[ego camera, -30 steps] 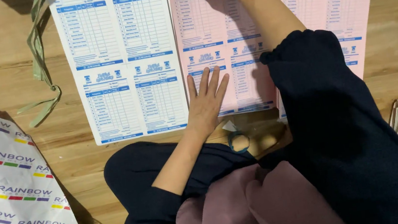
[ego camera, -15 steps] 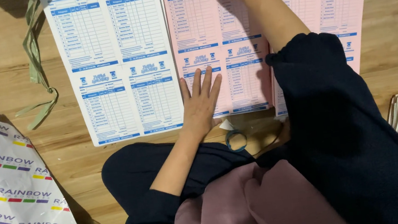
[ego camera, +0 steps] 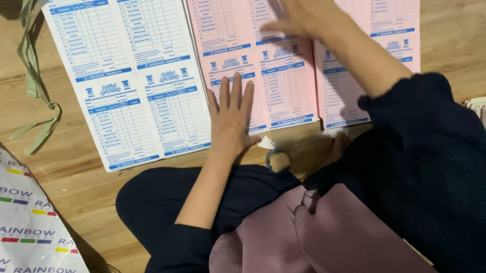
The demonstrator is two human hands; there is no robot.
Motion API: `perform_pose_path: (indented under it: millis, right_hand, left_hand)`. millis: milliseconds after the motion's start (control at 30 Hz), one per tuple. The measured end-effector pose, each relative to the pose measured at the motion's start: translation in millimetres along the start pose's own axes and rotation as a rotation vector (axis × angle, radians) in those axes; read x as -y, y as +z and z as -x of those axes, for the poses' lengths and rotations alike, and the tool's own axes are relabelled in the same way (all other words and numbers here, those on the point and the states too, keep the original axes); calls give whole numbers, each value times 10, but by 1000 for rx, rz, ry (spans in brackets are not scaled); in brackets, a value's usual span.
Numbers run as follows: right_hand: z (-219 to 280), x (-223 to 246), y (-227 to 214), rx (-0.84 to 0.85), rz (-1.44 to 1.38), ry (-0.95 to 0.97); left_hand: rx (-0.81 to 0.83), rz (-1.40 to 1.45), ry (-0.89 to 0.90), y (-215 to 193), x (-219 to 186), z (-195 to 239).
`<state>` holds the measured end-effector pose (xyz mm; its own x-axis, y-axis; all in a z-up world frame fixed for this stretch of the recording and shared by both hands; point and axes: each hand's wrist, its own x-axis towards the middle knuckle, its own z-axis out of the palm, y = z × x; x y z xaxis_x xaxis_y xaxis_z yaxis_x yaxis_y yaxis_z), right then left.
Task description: Sorting and inspecting printed forms by flipping through pages while sitting on the floor
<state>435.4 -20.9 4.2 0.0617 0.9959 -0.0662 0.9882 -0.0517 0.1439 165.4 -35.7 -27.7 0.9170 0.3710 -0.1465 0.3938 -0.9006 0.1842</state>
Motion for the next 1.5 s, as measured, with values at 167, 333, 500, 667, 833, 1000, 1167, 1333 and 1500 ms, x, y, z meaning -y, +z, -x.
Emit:
perform_pose_path:
  millis: [167,333,500,667,833,1000,1167,1333,1500]
  right_hand:
    - [1079,764,-585,356,67,-107]
    - [1644,860,-12,254,38,-107]
    - [1734,854,-81,235,10,-125]
    - [2024,815,-270,273,-2,136]
    - [2132,605,46,312,-98,178]
    - [2122,560,197,286,-30,123]
    - [2093,540,442,150,112,-58]
    - [2161,535,430,24,148,-45]
    - [2188,542,372,-27,133,-60]
  left_hand:
    - [231,127,-109,-403,-43,119]
    - [155,33,-145,-282,57,247]
    - [99,-35,-131,-179,71,313]
    - [62,-16,-116,-286,1,482]
    - [17,-31,-96,-163,59,640]
    - [16,-17,-110,-247,18,769]
    - [14,-3,-78,-185,-23,736]
    - [12,-28,-93,-126,17,746]
    - [28,-41,-116,-116,12,747]
